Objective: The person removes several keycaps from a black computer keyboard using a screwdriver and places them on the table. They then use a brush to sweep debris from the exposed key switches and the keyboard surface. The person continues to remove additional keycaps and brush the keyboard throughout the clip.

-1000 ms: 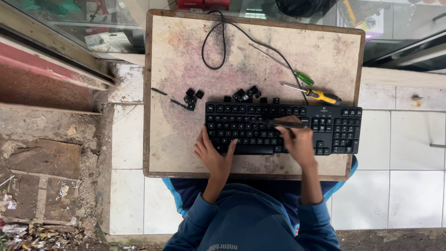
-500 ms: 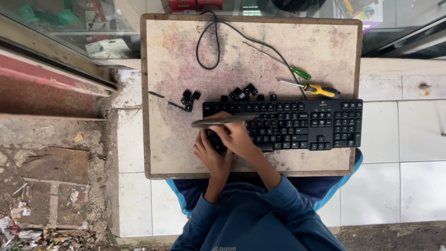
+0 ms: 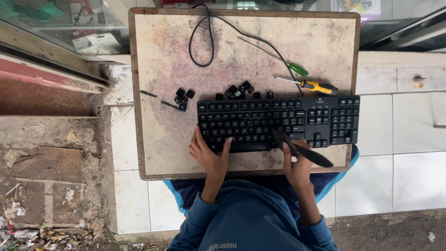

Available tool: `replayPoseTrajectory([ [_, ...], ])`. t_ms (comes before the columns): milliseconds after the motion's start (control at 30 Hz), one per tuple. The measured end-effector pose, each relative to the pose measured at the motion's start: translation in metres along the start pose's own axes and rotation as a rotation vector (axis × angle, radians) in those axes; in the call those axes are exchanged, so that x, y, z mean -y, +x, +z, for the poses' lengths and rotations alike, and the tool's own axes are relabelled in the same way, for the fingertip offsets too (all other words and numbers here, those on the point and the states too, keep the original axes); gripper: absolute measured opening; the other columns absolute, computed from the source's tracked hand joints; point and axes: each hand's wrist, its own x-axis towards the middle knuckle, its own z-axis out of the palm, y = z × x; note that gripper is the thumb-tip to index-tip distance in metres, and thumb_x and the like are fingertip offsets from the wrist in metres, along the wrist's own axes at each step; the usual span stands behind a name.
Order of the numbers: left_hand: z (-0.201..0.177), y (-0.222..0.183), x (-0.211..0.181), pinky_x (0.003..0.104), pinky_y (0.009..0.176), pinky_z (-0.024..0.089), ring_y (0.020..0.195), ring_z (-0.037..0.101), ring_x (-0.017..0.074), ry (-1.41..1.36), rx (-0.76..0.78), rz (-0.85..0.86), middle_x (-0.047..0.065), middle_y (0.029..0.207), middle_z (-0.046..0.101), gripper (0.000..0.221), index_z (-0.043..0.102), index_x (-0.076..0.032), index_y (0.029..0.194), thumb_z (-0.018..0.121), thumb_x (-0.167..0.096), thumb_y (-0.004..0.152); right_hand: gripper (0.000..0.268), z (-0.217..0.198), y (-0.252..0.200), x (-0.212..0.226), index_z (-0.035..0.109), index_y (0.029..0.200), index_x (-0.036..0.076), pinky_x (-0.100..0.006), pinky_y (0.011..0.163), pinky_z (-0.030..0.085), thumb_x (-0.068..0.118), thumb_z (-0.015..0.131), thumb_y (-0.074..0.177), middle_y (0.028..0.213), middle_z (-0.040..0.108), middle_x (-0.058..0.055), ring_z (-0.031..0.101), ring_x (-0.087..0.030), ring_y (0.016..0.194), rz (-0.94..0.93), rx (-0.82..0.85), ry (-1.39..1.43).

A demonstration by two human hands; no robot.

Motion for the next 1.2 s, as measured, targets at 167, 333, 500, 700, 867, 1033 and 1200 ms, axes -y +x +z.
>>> replayPoseTrajectory([
  [167,0.003,-0.002,0.005,0.034,0.073,0.026,0.085,0.038,0.0245,0.022,-0.002,0.018,0.017,0.113,0.042,0.090,0.035,0.002,0.130,0.074,-0.047,0.066,0.005,0.024,0.018,-0.002,0.056,0.085,0.001,-0.021,0.034,0.040,0.006,0.057,0.084,0.062,0.053,-0.007,0.054,-0.018,0.043,-0.107,0.016,-0.064],
  [333,0.002,-0.002,0.005,0.034,0.072,0.027,0.085,0.038,0.0243,0.025,-0.029,0.028,0.017,0.114,0.042,0.090,0.035,0.001,0.131,0.073,-0.049,0.066,0.007,0.038,0.051,-0.002,0.052,0.088,0.000,-0.023,0.032,0.037,0.004,0.057,0.085,0.062,0.051,-0.009,0.049,-0.017,0.041,-0.240,0.031,-0.024],
  [500,0.002,-0.003,0.005,0.035,0.075,0.026,0.088,0.038,0.0246,0.013,0.002,0.003,0.016,0.114,0.042,0.090,0.034,0.001,0.131,0.074,-0.048,0.066,0.010,0.058,0.065,0.009,0.055,0.092,0.002,-0.024,0.036,0.040,0.005,0.056,0.083,0.065,0.056,-0.009,0.053,-0.018,0.043,-0.349,0.174,0.231],
  [700,-0.002,-0.003,0.002,0.035,0.074,0.026,0.088,0.037,0.0249,0.018,0.014,0.014,0.016,0.114,0.041,0.089,0.033,0.000,0.132,0.072,-0.048,0.069,0.008,0.087,0.067,0.019,0.050,0.092,-0.001,-0.020,0.036,0.043,0.001,0.048,0.085,0.067,0.060,-0.010,0.057,-0.013,0.045,-0.254,0.220,0.647],
  [867,0.000,-0.003,0.003,0.035,0.074,0.026,0.087,0.038,0.0252,0.013,0.003,-0.001,0.016,0.114,0.041,0.090,0.033,0.001,0.131,0.072,-0.049,0.067,0.010,0.036,0.068,0.049,0.051,0.090,-0.002,-0.024,0.042,0.045,0.006,0.055,0.086,0.062,0.059,-0.011,0.060,-0.019,0.047,-0.252,0.169,0.277],
  [1033,0.001,-0.003,0.003,0.035,0.074,0.026,0.088,0.038,0.0248,0.027,-0.008,-0.002,0.016,0.113,0.042,0.090,0.035,0.001,0.130,0.071,-0.051,0.067,0.017,0.053,0.043,0.019,0.054,0.084,-0.001,-0.025,0.038,0.045,0.006,0.067,0.076,0.059,0.059,-0.011,0.060,-0.020,0.043,-0.285,0.163,0.160],
  [1200,-0.003,-0.002,0.000,0.034,0.072,0.026,0.086,0.038,0.0254,-0.001,-0.005,0.005,0.017,0.113,0.042,0.089,0.034,0.002,0.131,0.075,-0.045,0.066,0.010,0.049,0.050,0.039,0.054,0.082,0.002,-0.031,0.044,0.047,0.009,0.062,0.082,0.080,0.065,-0.012,0.064,-0.028,0.057,-0.385,0.022,0.111],
])
